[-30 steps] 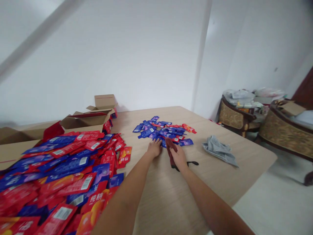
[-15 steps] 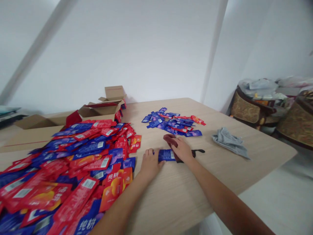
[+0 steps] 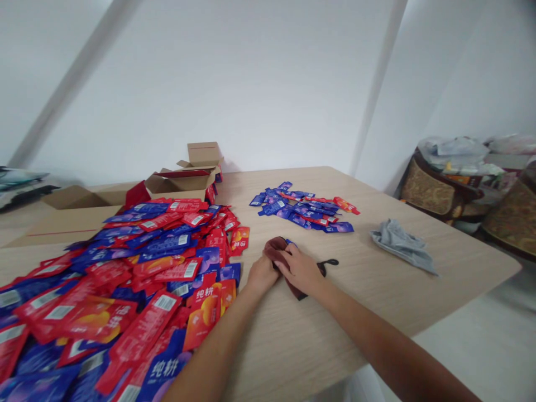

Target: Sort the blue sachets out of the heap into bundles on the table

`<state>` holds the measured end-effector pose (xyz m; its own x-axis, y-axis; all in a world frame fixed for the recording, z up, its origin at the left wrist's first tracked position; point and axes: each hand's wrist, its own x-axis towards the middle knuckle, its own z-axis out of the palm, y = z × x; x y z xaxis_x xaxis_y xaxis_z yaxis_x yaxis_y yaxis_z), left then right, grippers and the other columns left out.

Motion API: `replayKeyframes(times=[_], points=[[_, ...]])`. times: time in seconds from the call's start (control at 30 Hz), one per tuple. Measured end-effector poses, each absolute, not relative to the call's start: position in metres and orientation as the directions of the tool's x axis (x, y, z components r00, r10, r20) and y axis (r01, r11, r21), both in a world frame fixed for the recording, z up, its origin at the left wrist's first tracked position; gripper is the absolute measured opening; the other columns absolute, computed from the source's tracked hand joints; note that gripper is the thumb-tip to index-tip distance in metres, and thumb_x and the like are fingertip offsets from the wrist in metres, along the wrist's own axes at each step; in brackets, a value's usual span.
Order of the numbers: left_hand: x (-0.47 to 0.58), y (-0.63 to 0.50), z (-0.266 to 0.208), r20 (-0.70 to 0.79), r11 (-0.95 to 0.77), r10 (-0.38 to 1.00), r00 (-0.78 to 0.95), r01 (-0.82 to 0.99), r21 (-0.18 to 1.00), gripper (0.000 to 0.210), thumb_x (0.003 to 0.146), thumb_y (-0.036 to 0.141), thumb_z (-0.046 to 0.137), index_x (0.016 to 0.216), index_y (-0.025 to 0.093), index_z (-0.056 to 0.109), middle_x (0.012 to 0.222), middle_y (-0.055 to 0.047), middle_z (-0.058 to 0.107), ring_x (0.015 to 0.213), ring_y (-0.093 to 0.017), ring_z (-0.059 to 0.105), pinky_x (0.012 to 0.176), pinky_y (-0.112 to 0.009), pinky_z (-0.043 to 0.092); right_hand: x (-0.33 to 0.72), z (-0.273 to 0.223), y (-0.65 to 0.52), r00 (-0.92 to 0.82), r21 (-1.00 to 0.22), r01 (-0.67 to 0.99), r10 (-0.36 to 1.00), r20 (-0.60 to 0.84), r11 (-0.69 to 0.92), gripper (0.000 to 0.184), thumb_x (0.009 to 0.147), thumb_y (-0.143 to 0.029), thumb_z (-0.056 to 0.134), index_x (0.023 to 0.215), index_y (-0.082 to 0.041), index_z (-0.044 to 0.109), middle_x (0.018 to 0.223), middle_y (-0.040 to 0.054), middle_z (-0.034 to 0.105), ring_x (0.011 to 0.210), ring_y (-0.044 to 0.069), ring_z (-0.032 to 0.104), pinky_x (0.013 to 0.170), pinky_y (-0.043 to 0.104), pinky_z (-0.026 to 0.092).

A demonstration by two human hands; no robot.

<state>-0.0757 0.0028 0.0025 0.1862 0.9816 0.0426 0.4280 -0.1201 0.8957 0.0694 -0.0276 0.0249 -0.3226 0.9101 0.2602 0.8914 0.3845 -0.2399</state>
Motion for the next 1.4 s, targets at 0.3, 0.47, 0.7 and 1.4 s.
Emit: replayKeyframes(times=[0.3, 0.47, 0.7, 1.4], points=[[-0.087, 0.013, 0.008, -0.278, 0.215, 0.888, 0.367, 0.204, 0.955, 0.01, 0.064, 0.022, 0.057, 0.069, 0.014, 0.054, 0.052, 0.002, 0.057, 0.032, -0.003, 0.037, 0.034, -0.016, 0.018, 0.091, 0.024, -0.004, -0.121, -0.138, 0.98, 0.98, 0.155, 0.143, 0.033, 0.092, -0.038, 0.035, 0.116, -0.024, 0.054, 0.115, 0.0095, 0.051, 0.093, 0.02, 0.057, 0.075, 0.03, 0.043], [-0.085, 0.016, 0.012, -0.344, 0.261, 0.866, 0.364, 0.257, 0.93, 0.006, 0.061, 0.015, 0.053, 0.067, 0.014, 0.055, 0.041, 0.006, 0.048, 0.03, -0.004, 0.035, 0.032, -0.015, 0.015, 0.07, 0.019, -0.025, -0.367, -0.242, 0.883, 0.912, 0.181, 0.403, 0.036, 0.093, -0.041, 0.031, 0.116, -0.025, 0.053, 0.118, 0.0063, 0.053, 0.098, 0.019, 0.056, 0.08, 0.029, 0.042], [-0.088, 0.012, 0.002, -0.263, 0.25, 0.907, 0.33, 0.08, 0.965, 0.029, 0.064, 0.021, 0.062, 0.09, 0.017, 0.051, 0.05, 0.006, 0.056, 0.03, -0.004, 0.04, 0.032, -0.013, 0.02, 0.101, 0.021, 0.013, -0.016, -0.181, 0.983, 0.988, 0.153, 0.044, 0.035, 0.092, -0.037, 0.033, 0.112, -0.021, 0.058, 0.116, 0.0095, 0.055, 0.094, 0.02, 0.059, 0.077, 0.031, 0.043], [-0.081, 0.015, -0.006, -0.1, 0.061, 0.973, 0.206, 0.19, 0.98, 0.018, 0.065, 0.007, 0.055, 0.082, 0.012, 0.057, 0.04, 0.009, 0.048, 0.031, -0.006, 0.042, 0.034, -0.016, 0.028, 0.067, 0.022, -0.019, -0.341, -0.252, 0.884, 0.911, 0.229, 0.394, 0.033, 0.091, -0.041, 0.036, 0.112, -0.026, 0.058, 0.112, 0.0059, 0.055, 0.101, 0.019, 0.054, 0.079, 0.027, 0.041]])
